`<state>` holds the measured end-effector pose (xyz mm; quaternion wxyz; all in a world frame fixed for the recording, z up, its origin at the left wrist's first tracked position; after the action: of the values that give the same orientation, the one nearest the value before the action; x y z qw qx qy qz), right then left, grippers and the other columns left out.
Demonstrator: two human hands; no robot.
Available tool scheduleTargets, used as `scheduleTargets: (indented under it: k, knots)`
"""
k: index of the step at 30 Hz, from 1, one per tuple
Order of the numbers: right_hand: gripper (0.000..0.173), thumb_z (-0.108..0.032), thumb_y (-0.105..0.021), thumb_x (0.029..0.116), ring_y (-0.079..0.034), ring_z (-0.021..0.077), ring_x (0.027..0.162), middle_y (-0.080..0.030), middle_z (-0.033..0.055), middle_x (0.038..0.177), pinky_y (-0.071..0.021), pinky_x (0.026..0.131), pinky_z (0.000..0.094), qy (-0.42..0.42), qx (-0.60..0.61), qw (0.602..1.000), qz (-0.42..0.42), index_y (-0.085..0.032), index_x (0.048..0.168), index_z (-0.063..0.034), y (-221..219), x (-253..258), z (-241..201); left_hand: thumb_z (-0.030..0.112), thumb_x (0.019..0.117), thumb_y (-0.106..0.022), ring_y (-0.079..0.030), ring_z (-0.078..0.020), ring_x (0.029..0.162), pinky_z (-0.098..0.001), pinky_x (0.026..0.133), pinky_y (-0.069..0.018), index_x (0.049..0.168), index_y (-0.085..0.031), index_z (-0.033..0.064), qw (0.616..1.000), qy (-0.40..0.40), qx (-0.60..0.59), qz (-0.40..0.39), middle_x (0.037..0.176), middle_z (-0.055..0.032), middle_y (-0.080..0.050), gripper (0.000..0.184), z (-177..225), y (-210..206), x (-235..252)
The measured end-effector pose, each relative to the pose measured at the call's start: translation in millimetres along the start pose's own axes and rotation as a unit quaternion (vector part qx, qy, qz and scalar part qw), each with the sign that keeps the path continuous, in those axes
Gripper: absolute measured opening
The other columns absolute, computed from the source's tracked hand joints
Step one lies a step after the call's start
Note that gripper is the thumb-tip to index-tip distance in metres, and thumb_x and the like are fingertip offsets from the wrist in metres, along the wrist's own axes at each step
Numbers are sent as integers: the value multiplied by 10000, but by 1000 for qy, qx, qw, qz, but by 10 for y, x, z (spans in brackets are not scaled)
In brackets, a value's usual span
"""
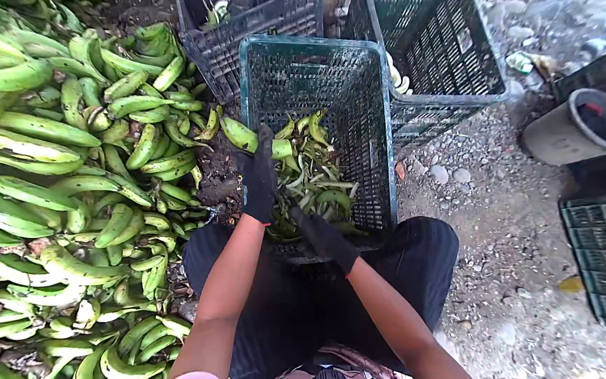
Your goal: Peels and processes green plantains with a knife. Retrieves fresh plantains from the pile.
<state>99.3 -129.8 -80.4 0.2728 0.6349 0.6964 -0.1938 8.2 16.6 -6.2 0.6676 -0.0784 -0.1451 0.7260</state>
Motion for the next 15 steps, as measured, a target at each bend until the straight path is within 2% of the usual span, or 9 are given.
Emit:
scheduleTargets:
  k: [2, 3, 5, 7, 8, 10, 11, 13, 15]
  knots:
    - [774, -695, -293, 1029, -635, 187, 579, -642, 87, 736, -579, 560, 355, 18, 59, 998, 17, -616, 1166, -4, 58, 1, 24, 142, 971, -656, -628, -205, 1145, -415, 942, -586, 1537, -221, 40, 1000, -2, -25, -18, 1336, -145, -538, 721, 17, 47, 33]
    - [784, -715, -279, 1017, -639, 181, 550, -643, 77, 698, -579, 537, 346, 44, 63, 996, 35, -606, 1195, -26, 115, 2, -26, 186, 999, -622, -640, -194, 1111, -407, 916, -595, 1536, -237, 47, 999, 7, -19, -37, 1309, -127, -555, 675, 32, 71, 35]
    - [775, -715, -233, 1024, -669, 207, 612, -667, 94, 767, -599, 599, 395, 86, 6, 993, 75, -556, 1339, -85, 309, -34, -240, 321, 1082, -436, -674, -189, 949, -401, 826, -620, 1512, -291, 48, 995, 26, 6, -92, 1136, -91, -600, 530, 46, 102, 94]
    - [596, -549, -291, 1089, -698, 237, 849, -700, 112, 990, -580, 778, 482, 144, -94, 977, 123, -524, 1419, -112, 518, -81, -475, 408, 1113, -227, -687, -208, 780, -409, 715, -627, 1423, -387, 54, 990, 50, 14, -133, 940, -76, -648, 497, 80, 99, 107]
    - [563, -521, -337, 1082, -691, 257, 1049, -701, 116, 1168, -549, 908, 535, 181, -156, 961, 137, -499, 1475, -151, 621, -80, -545, 438, 1106, -140, -686, -200, 716, -393, 664, -621, 1345, -409, 67, 987, 66, 9, -149, 853, -62, -658, 517, 109, 86, 74]
    - [588, -504, -449, 1054, -536, 362, 1346, -573, 149, 1454, -422, 1073, 649, 230, -261, 927, 140, -399, 1583, -254, 775, -44, -644, 485, 1084, -80, -670, -188, 680, -379, 642, -607, 1284, -445, 61, 983, 89, -13, -163, 802, -67, -659, 593, 83, 77, 31]
    - [597, -490, -497, 1048, -475, 415, 1389, -520, 173, 1500, -389, 1085, 681, 242, -291, 915, 137, -372, 1597, -292, 810, -31, -679, 490, 1084, -83, -663, -165, 723, -361, 684, -602, 1340, -429, 69, 980, 94, -12, -174, 849, -52, -645, 602, 47, 94, 16]
    - [615, -522, -519, 1032, -458, 480, 1365, -489, 219, 1501, -400, 1032, 713, 244, -322, 906, 125, -353, 1600, -353, 833, -34, -715, 494, 1085, -94, -684, -158, 714, -344, 665, -612, 1365, -452, 64, 977, 106, -12, -183, 843, -52, -675, 624, -37, 95, 8]
    - [676, -658, -473, 989, -468, 506, 1340, -507, 237, 1482, -413, 997, 726, 249, -344, 897, 123, -352, 1596, -385, 832, -68, -687, 486, 1088, -81, -683, -146, 696, -328, 653, -612, 1332, -469, 64, 973, 111, -15, -199, 809, -39, -679, 624, -64, 82, 3]
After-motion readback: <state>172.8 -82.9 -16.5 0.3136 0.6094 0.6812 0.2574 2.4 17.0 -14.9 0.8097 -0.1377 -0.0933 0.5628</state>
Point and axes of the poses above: each hand's wrist, its own x-axis towards the middle knuckle, its own y-axis out of the back of the hand, z = x × y, the point moved 1 cm from there along x, towards the middle knuckle
